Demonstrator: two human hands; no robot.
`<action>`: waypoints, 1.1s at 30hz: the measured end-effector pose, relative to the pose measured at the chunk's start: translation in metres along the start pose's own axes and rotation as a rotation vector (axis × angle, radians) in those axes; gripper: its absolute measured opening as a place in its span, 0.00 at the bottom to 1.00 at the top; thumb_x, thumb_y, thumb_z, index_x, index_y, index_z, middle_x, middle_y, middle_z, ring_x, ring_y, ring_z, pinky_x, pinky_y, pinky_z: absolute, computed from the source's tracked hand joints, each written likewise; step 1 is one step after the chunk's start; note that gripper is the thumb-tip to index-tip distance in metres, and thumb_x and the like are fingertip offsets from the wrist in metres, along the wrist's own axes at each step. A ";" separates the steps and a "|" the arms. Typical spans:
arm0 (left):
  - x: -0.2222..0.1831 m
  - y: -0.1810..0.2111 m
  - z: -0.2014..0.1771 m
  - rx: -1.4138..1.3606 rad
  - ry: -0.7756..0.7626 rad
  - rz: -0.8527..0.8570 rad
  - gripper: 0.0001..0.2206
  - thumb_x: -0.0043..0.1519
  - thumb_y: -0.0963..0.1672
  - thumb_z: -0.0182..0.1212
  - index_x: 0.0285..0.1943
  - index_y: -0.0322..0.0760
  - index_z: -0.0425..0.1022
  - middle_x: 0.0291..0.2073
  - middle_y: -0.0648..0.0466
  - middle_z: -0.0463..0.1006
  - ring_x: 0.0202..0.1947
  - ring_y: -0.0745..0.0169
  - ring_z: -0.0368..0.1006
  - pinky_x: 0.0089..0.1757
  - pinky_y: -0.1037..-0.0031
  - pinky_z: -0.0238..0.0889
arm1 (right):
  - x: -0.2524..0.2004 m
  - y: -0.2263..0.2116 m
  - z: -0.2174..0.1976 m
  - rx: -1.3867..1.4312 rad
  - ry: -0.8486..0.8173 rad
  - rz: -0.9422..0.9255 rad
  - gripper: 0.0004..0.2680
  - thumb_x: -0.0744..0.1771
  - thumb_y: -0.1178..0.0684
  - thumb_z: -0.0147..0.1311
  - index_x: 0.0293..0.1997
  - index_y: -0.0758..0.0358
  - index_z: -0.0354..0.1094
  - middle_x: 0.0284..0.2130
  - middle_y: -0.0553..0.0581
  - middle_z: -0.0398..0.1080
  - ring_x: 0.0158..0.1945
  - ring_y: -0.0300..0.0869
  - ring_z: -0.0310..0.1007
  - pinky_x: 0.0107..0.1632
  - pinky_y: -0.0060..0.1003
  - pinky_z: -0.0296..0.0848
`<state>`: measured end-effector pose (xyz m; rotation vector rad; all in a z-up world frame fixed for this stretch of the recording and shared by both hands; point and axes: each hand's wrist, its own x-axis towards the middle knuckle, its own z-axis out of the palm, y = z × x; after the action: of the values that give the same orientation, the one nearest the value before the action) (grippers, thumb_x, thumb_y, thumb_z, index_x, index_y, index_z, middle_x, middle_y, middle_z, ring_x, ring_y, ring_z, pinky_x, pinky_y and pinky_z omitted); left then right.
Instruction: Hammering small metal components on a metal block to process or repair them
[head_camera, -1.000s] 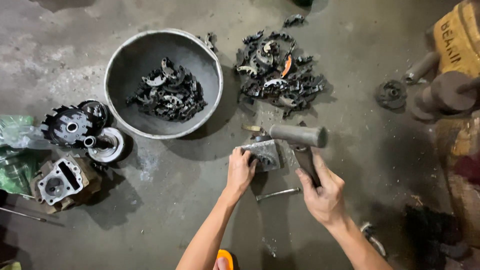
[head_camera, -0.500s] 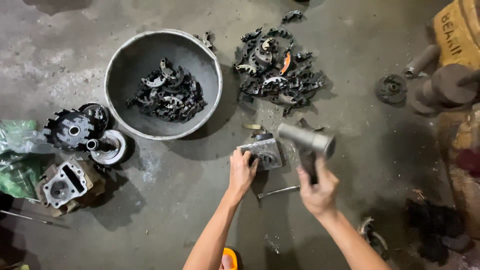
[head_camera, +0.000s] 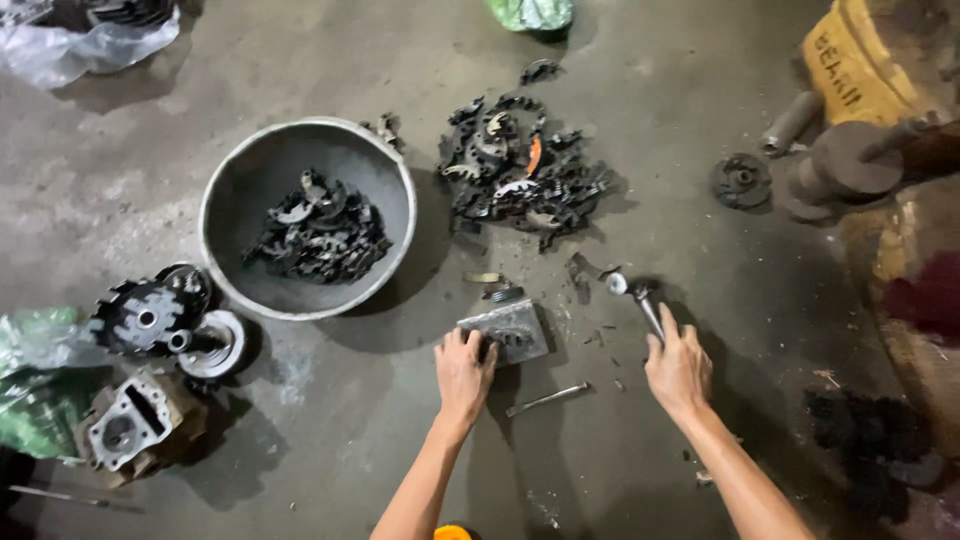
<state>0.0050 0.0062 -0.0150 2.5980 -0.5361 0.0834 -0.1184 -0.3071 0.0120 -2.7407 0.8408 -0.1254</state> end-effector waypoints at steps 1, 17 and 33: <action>-0.001 0.004 -0.004 0.075 0.002 0.027 0.12 0.58 0.52 0.66 0.36 0.47 0.71 0.36 0.53 0.70 0.42 0.51 0.70 0.42 0.59 0.62 | 0.003 0.019 0.013 -0.132 0.021 0.002 0.20 0.68 0.50 0.55 0.71 0.50 0.63 0.42 0.66 0.73 0.44 0.61 0.79 0.39 0.56 0.79; 0.038 0.078 0.073 0.264 -0.091 0.807 0.06 0.61 0.42 0.58 0.43 0.36 0.70 0.40 0.46 0.72 0.46 0.46 0.71 0.44 0.67 0.64 | 0.024 0.057 0.035 -0.361 -0.054 -0.239 0.18 0.65 0.54 0.50 0.60 0.70 0.68 0.41 0.64 0.69 0.43 0.55 0.73 0.37 0.45 0.76; 0.032 0.113 0.048 0.407 -0.188 0.536 0.13 0.56 0.43 0.63 0.50 0.39 0.76 0.53 0.40 0.71 0.60 0.42 0.64 0.58 0.48 0.52 | 0.014 0.070 0.045 -0.320 -0.002 -0.255 0.20 0.65 0.50 0.52 0.64 0.67 0.64 0.41 0.62 0.66 0.44 0.54 0.71 0.36 0.45 0.78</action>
<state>-0.0109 -0.1184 -0.0020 2.7822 -1.4026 0.1357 -0.1369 -0.3600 -0.0508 -3.1400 0.5456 -0.0392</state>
